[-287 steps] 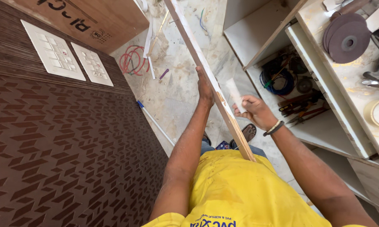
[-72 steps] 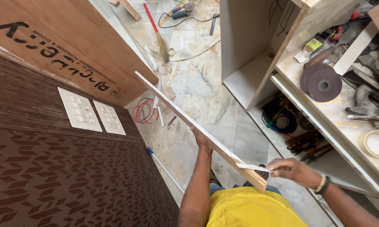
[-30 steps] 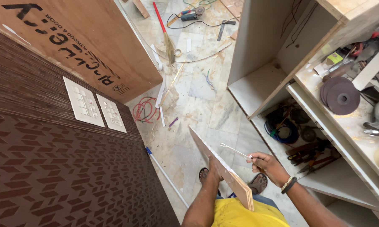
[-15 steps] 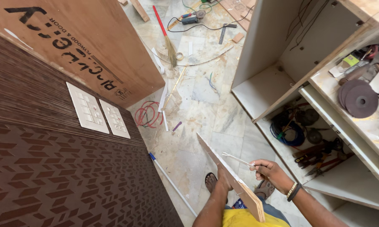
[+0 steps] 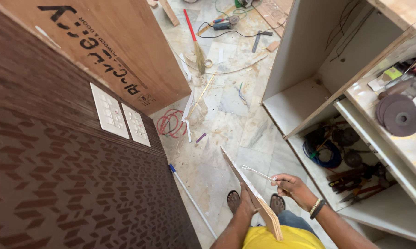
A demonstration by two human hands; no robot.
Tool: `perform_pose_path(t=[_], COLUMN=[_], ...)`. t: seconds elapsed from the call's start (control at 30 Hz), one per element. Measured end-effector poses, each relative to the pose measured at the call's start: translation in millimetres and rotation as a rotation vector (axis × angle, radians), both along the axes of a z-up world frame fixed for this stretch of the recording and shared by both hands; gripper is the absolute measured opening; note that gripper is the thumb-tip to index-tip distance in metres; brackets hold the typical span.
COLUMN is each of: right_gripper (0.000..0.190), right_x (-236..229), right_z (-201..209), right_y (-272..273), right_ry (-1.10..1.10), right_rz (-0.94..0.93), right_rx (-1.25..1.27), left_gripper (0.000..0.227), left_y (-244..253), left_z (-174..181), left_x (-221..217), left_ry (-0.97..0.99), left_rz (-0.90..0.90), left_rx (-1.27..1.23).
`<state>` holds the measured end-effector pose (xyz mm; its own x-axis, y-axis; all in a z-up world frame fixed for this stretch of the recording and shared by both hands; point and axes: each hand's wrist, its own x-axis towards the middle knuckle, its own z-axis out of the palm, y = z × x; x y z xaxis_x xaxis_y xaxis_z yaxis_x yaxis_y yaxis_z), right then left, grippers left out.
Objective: The person applies white adhesive to a wooden strip using a small spatula, then presses the strip onto the edge of a larger wooden panel. They use a hammer to secure the strip along the edge, ensuring it adheres properly.
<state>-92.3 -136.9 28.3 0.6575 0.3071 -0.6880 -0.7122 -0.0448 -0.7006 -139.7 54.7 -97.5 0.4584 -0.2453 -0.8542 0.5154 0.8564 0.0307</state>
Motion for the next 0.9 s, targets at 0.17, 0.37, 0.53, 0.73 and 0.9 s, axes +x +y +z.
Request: perform_pose_path(t=[0.17, 0.37, 0.53, 0.73, 0.9], right_gripper=[0.027, 0.026, 0.026, 0.028, 0.026], right_x=[10.4, 18.9, 19.7, 16.2, 7.1], right_z=[14.2, 3.3, 5.8, 2.7, -13.5], right_y=[-27.0, -59.2, -75.8, -85.1, -90.8], right_ry=[-0.027, -0.031, -0.037, -0.024, -0.147], right_rz=[0.062, 0.115, 0.157, 0.161, 0.324], right_rx=[0.054, 0.091, 0.129, 0.129, 0.201], left_gripper=[0.069, 0.068, 0.063, 0.067, 0.046], left_y=[-27.7, -51.9, -63.8, -68.9, -92.7], left_z=[-17.8, -42.0, -6.6, -16.7, -68.7], left_x=[-9.7, -18.7, -19.3, -16.2, -10.1], left_ry=[-0.011, -0.050, -0.074, -0.078, -0.161], left_rz=[0.080, 0.403, 0.269, 0.435, 0.488], left_rx=[0.045, -0.279, -0.114, -0.302, 0.177])
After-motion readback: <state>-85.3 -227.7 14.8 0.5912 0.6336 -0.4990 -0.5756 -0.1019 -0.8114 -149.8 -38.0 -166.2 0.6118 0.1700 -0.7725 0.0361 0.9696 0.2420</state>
